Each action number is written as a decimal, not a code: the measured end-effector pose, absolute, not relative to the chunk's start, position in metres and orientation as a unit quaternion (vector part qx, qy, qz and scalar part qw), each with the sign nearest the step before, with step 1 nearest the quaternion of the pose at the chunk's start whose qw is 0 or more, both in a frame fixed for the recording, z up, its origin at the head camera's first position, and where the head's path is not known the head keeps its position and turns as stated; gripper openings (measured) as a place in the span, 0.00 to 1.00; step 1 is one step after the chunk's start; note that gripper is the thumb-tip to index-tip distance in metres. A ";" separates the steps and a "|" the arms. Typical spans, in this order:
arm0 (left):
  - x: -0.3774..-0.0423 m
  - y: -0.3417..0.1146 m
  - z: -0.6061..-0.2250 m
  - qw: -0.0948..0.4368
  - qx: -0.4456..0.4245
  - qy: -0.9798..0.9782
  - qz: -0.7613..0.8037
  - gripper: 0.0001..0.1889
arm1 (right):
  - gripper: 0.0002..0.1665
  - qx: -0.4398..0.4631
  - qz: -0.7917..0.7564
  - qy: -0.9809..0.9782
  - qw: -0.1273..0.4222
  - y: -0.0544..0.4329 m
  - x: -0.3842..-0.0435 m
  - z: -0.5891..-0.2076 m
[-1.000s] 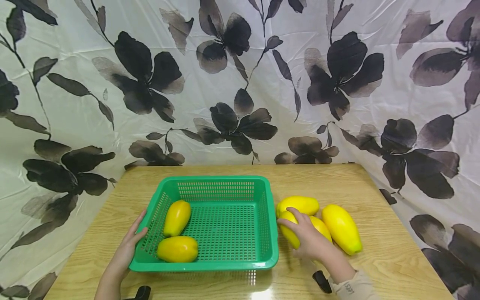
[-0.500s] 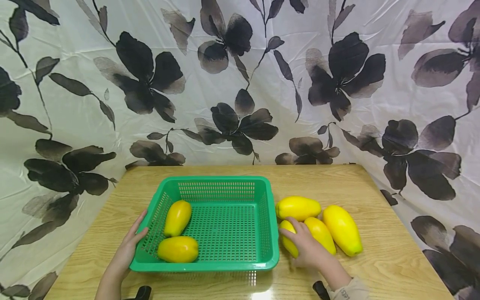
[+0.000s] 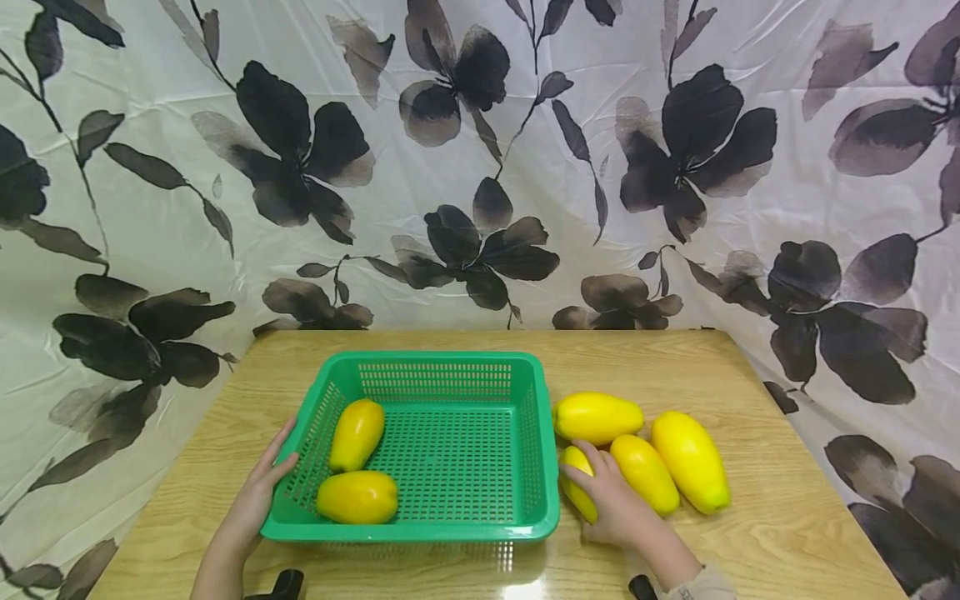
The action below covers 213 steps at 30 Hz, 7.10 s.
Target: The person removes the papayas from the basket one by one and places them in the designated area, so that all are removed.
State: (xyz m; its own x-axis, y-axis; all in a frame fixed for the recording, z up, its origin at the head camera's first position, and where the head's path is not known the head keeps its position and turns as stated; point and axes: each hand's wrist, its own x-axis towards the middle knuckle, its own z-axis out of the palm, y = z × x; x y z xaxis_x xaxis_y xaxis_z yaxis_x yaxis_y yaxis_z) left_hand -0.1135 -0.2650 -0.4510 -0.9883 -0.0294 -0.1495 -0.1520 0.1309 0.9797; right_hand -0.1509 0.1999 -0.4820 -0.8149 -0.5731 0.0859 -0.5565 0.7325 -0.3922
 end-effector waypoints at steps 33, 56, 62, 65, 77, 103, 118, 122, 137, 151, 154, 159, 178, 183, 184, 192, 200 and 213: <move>-0.113 -0.266 -0.450 0.047 -0.063 0.752 0.655 0.30 | 0.52 -0.306 -0.199 0.930 -0.039 0.200 -0.142 -0.483; -0.114 -0.265 -0.450 0.045 -0.060 0.750 0.657 0.30 | 0.67 -0.298 -0.198 0.934 -0.025 0.212 -0.149 -0.423; -0.115 -0.265 -0.450 0.046 -0.061 0.751 0.655 0.30 | 0.65 -0.324 -0.185 0.927 -0.050 0.207 -0.158 -0.407; -0.115 -0.265 -0.451 0.046 -0.060 0.750 0.657 0.30 | 0.62 -0.334 -0.172 0.925 -0.062 0.202 -0.162 -0.398; -0.115 -0.265 -0.451 0.048 -0.061 0.750 0.657 0.31 | 0.56 -0.386 -0.140 0.909 -0.074 0.170 -0.177 -0.368; -0.114 -0.266 -0.450 0.048 -0.057 0.760 0.646 0.31 | 0.44 -0.512 -0.082 0.855 -0.018 0.065 -0.198 -0.347; -0.114 -0.266 -0.451 0.052 -0.062 0.756 0.649 0.31 | 0.40 -0.559 0.003 0.829 -0.002 0.006 -0.205 -0.363; -0.113 -0.266 -0.450 0.054 -0.063 0.756 0.649 0.31 | 0.40 -0.575 0.013 0.818 0.006 -0.009 -0.201 -0.372; -0.115 -0.267 -0.451 0.053 -0.060 0.760 0.645 0.31 | 0.40 -0.603 0.053 0.795 0.035 -0.039 -0.185 -0.398; -0.115 -0.266 -0.450 0.057 -0.075 0.760 0.643 0.31 | 0.43 -0.626 0.078 0.775 0.043 -0.051 -0.180 -0.419; -0.114 -0.267 -0.450 0.056 -0.076 0.760 0.643 0.31 | 0.45 -0.627 0.076 0.774 0.048 -0.053 -0.180 -0.422; -0.113 -0.267 -0.449 0.057 -0.075 0.760 0.643 0.31 | 0.46 -0.635 0.069 0.767 0.058 -0.057 -0.180 -0.424; -0.114 -0.267 -0.450 0.056 -0.068 0.760 0.644 0.31 | 0.61 -0.628 0.068 0.768 0.111 -0.072 -0.180 -0.443; -0.114 -0.267 -0.450 0.055 -0.064 0.761 0.643 0.30 | 0.60 -0.635 0.072 0.761 0.112 -0.075 -0.179 -0.448; -0.114 -0.267 -0.450 0.054 -0.063 0.761 0.644 0.30 | 0.58 -0.637 0.075 0.760 0.108 -0.075 -0.179 -0.447; -0.116 -0.267 -0.449 0.050 -0.062 0.762 0.642 0.30 | 0.44 -0.650 0.099 0.749 0.081 -0.076 -0.180 -0.445; -0.116 -0.266 -0.449 0.050 -0.062 0.764 0.640 0.31 | 0.41 -0.653 0.087 0.748 0.079 -0.074 -0.180 -0.446; -0.117 -0.265 -0.451 0.052 -0.063 0.761 0.644 0.30 | 0.43 -0.658 0.093 0.744 0.075 -0.073 -0.179 -0.446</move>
